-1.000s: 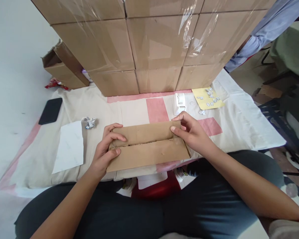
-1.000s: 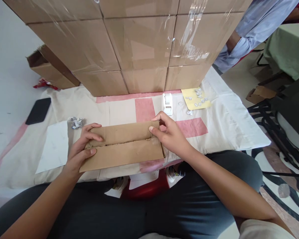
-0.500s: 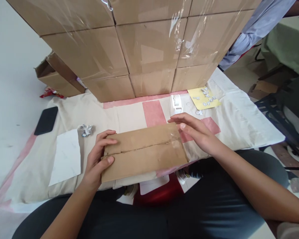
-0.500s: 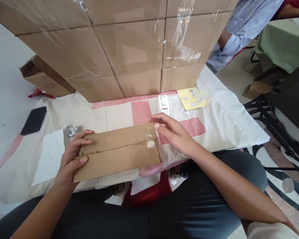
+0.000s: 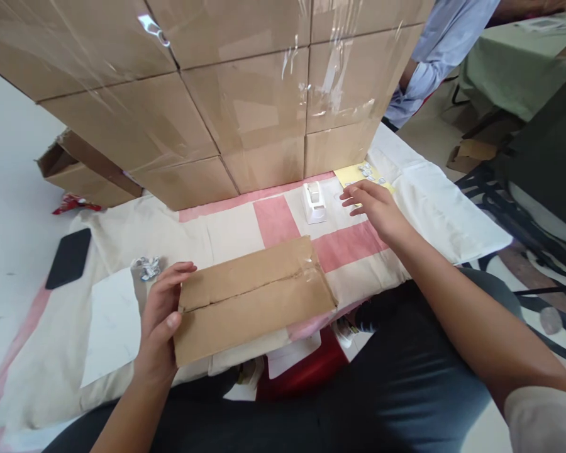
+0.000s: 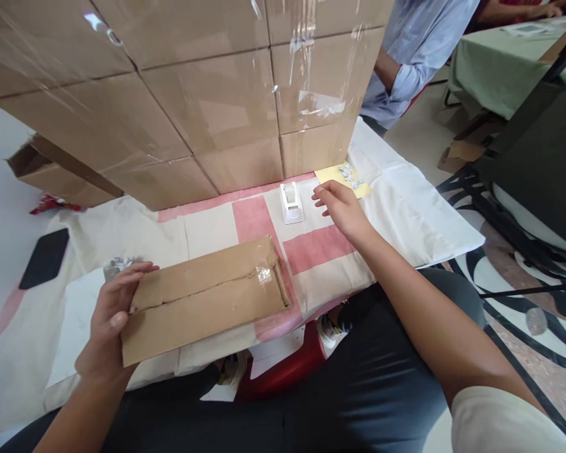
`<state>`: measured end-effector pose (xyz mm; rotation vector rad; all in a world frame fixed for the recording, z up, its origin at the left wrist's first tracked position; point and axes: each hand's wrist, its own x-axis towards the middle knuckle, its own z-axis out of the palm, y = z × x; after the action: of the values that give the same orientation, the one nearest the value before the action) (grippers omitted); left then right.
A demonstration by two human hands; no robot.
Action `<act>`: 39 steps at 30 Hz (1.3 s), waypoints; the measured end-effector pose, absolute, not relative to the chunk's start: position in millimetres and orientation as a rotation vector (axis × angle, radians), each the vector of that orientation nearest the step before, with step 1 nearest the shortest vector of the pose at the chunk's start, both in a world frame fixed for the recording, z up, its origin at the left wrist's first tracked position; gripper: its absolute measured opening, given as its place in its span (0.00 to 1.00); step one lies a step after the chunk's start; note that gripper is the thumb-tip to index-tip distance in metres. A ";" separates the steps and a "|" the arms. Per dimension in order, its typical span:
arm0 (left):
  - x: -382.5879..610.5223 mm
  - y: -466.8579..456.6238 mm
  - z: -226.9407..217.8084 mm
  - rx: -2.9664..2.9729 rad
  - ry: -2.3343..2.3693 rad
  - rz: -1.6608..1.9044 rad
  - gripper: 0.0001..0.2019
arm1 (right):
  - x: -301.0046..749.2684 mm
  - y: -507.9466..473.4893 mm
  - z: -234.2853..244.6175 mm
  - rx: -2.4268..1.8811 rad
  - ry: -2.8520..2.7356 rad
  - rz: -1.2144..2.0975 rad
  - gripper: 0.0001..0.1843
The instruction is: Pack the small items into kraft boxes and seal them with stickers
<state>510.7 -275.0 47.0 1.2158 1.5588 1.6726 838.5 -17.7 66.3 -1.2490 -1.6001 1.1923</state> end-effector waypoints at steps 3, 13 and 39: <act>516.1 -274.5 49.0 1.183 1.565 1.641 0.22 | 841.2 -14.5 58.8 -1.130 -1.809 1.383 0.17; 513.3 -271.5 40.2 1.168 1.590 1.655 0.25 | 829.6 -81.1 71.2 -0.389 -2.495 1.690 0.82; 526.6 -266.3 28.1 1.066 1.415 1.792 0.26 | 1022.8 -59.4 100.9 -1.243 -1.397 0.074 0.34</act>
<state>526.6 -266.3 28.1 1.0664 1.4147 1.7923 1022.8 -59.4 100.9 -1.2425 -1.3974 0.0738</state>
